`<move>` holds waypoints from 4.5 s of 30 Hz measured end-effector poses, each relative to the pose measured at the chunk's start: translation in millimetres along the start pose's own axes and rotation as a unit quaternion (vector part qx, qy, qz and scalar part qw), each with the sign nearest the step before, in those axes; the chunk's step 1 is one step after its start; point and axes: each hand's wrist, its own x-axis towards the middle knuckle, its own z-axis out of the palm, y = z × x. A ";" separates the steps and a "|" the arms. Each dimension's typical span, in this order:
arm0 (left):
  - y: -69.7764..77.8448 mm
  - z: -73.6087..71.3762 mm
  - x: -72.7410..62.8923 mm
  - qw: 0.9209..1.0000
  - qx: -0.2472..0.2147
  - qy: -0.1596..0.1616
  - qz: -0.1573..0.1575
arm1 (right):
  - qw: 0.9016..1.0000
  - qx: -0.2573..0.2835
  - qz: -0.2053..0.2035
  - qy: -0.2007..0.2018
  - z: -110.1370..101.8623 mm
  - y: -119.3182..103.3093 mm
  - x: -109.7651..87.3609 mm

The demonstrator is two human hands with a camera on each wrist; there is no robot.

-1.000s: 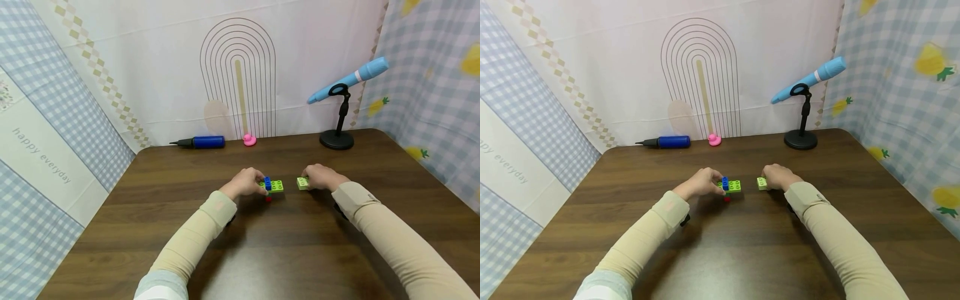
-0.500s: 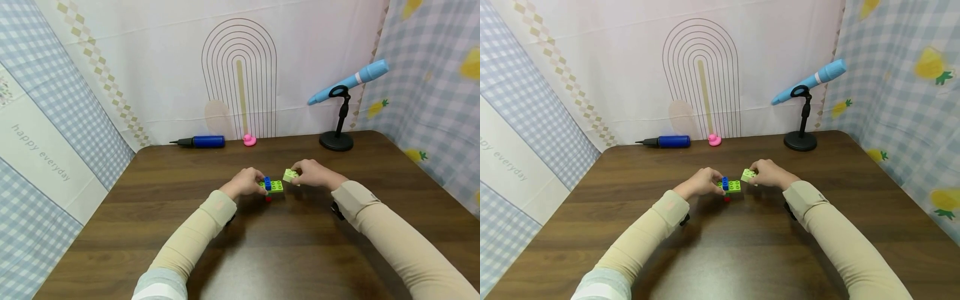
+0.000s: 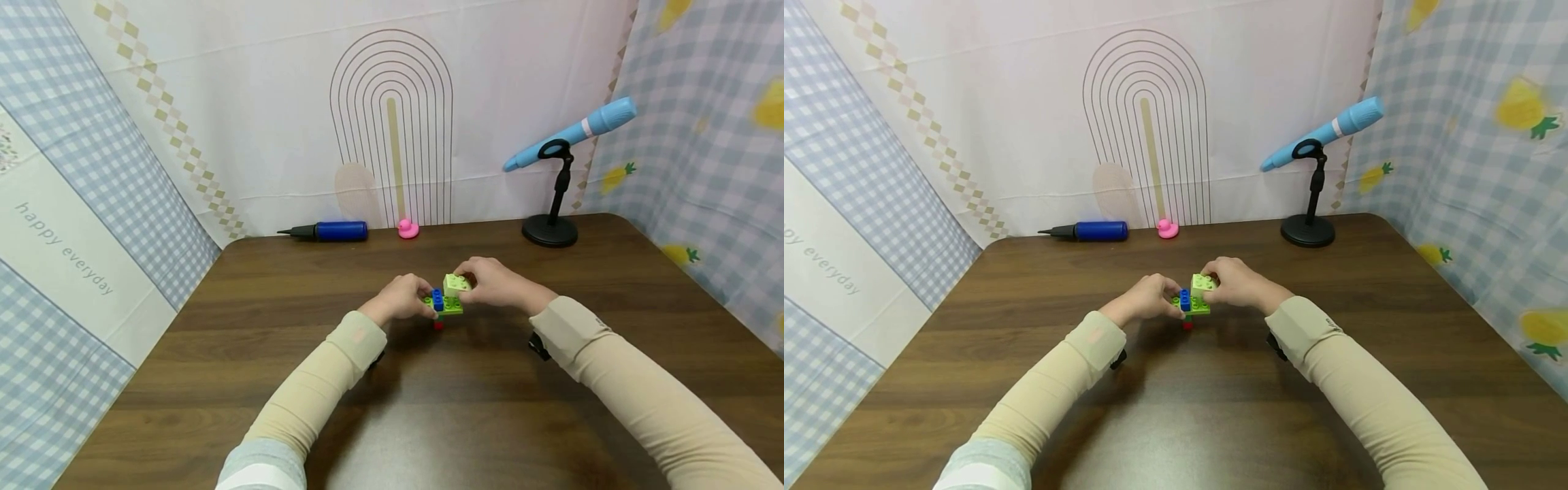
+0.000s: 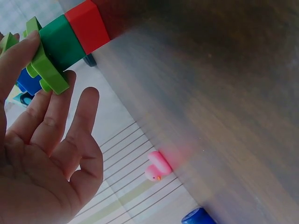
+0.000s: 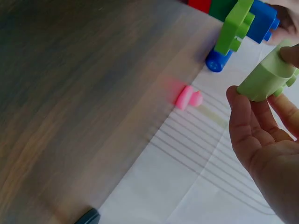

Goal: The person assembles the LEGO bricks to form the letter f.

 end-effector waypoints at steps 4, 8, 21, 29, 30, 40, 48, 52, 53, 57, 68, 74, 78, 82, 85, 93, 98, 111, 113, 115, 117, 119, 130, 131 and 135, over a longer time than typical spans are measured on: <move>0.8 0.0 0.7 1.000 -0.002 0.000 0.005 | 1.000 -0.009 -0.012 -0.002 1.0 -7.0 1.2; 1.4 0.0 1.8 1.000 -0.001 0.000 0.008 | 1.000 -0.012 -0.015 -0.011 1.1 -12.0 2.5; 2.9 1.6 4.2 1.000 -0.007 0.000 0.016 | 0.998 -0.042 -0.035 -0.033 1.2 -18.0 7.6; 1.9 0.5 5.3 1.000 -0.018 -0.008 0.020 | 0.994 -0.087 -0.036 -0.055 -0.5 -21.8 13.0; 1.6 0.1 5.4 1.000 -0.020 -0.008 0.021 | 0.993 -0.092 -0.038 -0.058 -1.1 -23.1 13.9; -0.3 -8.7 3.3 0.997 -0.045 -0.017 0.059 | 0.991 -0.091 -0.021 -0.093 -2.1 -32.1 19.1; 1.6 -14.7 3.7 0.996 -0.041 0.001 0.080 | 0.991 -0.095 -0.022 -0.086 -3.6 -33.6 19.3; 1.4 -12.1 4.1 0.996 -0.038 0.009 0.081 | 0.993 -0.084 -0.012 -0.085 -0.6 -22.0 17.6; 1.5 -11.2 4.0 0.996 -0.037 0.011 0.079 | 0.993 -0.076 -0.003 -0.088 0.6 -17.9 16.3; 1.2 -7.9 3.9 0.997 -0.032 0.016 0.070 | 0.994 -0.026 0.034 -0.103 7.7 0.5 10.8; -8.8 3.4 3.5 0.999 -0.040 0.008 0.023 | 0.991 0.090 0.065 -0.079 19.1 21.4 6.2; -7.5 9.1 4.7 0.992 -0.127 0.017 0.002 | 0.967 0.217 0.109 -0.079 14.5 28.1 2.8; -3.7 13.7 7.0 0.986 -0.168 0.009 -0.009 | 0.950 0.269 0.140 -0.080 14.0 32.1 -1.1; 0.5 18.4 10.7 0.980 -0.194 0.012 -0.038 | 0.935 0.297 0.175 -0.088 14.4 32.7 -4.0; 3.4 20.4 13.9 0.973 -0.219 0.012 -0.066 | 0.931 0.299 0.191 -0.086 15.1 32.8 -3.9; 4.1 20.5 21.4 0.982 -0.164 -0.006 -0.098 | 0.938 0.268 0.199 -0.095 19.5 34.4 2.1; 4.2 18.9 21.0 0.988 -0.112 -0.015 -0.102 | 0.941 0.242 0.220 -0.084 23.3 31.7 4.2; 3.9 19.6 23.6 0.993 -0.041 -0.006 -0.109 | 0.948 0.217 0.219 -0.082 29.8 27.4 6.7; 4.3 19.7 23.3 0.994 -0.034 -0.003 -0.106 | 0.948 0.217 0.219 -0.082 30.4 26.7 6.9; 4.8 19.3 22.6 0.994 -0.023 0.002 -0.102 | 0.948 0.216 0.220 -0.081 30.6 25.9 7.3; 5.3 18.8 21.7 0.995 -0.018 0.005 -0.100 | 0.948 0.214 0.219 -0.081 30.7 25.3 7.6; 5.9 18.5 21.3 0.995 -0.017 0.006 -0.100 | 0.950 0.211 0.217 -0.081 31.0 25.2 8.0; 7.3 19.1 24.3 0.995 -0.005 0.002 -0.098 | 0.955 0.192 0.215 -0.077 29.0 25.3 5.6; 6.9 19.3 24.7 0.995 -0.003 0.000 -0.100 | 0.955 0.190 0.212 -0.079 28.9 25.4 5.4; 5.8 18.4 23.9 0.995 -0.004 -0.002 -0.099 | 0.955 0.185 0.214 -0.084 27.2 26.4 3.8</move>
